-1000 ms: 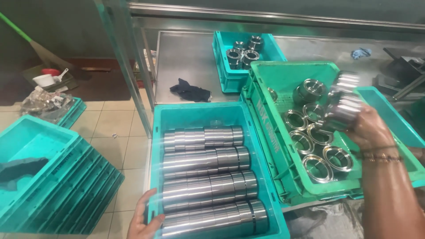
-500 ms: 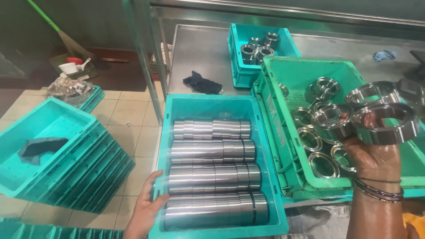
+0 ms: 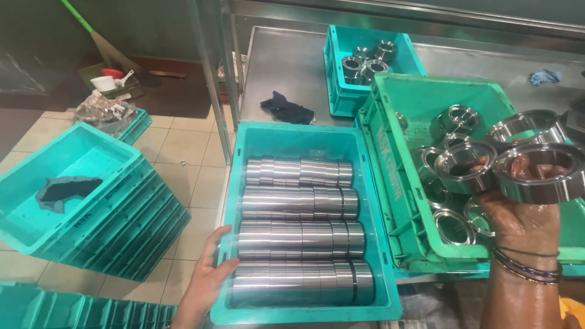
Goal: The recorder is sorting metal rings and shafts from one bin into another, and preparing plastic bags for packing.
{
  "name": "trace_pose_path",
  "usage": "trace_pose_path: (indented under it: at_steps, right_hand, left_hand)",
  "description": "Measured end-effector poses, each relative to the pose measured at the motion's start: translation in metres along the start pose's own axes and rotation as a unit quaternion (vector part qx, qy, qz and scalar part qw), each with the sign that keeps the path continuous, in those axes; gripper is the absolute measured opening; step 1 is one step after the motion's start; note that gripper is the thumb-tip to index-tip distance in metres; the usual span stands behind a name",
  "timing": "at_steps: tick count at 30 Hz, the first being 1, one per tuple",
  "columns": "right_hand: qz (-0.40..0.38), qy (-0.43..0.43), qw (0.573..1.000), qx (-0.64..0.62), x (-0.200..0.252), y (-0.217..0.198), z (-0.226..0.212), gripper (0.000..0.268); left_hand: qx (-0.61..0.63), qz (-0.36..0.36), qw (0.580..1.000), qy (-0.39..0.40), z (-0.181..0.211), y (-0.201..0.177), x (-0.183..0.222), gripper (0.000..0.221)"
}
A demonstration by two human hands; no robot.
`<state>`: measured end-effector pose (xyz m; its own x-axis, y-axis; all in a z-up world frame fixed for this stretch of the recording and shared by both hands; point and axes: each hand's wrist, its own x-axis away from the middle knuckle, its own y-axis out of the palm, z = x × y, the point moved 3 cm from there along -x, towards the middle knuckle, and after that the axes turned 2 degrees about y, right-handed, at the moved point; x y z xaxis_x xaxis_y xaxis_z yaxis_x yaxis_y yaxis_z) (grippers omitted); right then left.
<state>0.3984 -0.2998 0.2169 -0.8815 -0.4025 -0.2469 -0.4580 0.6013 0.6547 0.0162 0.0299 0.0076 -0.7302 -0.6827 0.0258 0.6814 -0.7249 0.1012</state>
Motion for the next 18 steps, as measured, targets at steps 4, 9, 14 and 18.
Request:
trace_pose_path:
  at_steps: [4, 9, 14, 18]
  right_hand:
    - [0.001, -0.017, 0.999, 0.028, 0.012, 0.027, -0.004, 0.023]
    - [-0.054, -0.069, 0.962, 0.26, 0.005, -0.011, 0.0, 0.009]
    - [0.02, -0.148, 0.698, 0.7, -0.004, -0.042, 0.003, 0.051]
    - [0.003, -0.163, 0.657, 0.736, 0.003, -0.01, 0.008, 0.052]
  left_hand:
    - [0.006, 0.006, 1.0, -0.019, 0.003, 0.001, 0.001, 0.071]
    - [0.025, -0.003, 0.999, -0.021, 0.001, 0.001, 0.001, 0.071]
    - [0.017, 0.008, 0.999, -0.041, 0.001, 0.001, 0.0, 0.073]
    - [-0.003, 0.0, 1.0, -0.018, -0.004, 0.001, -0.001, 0.072]
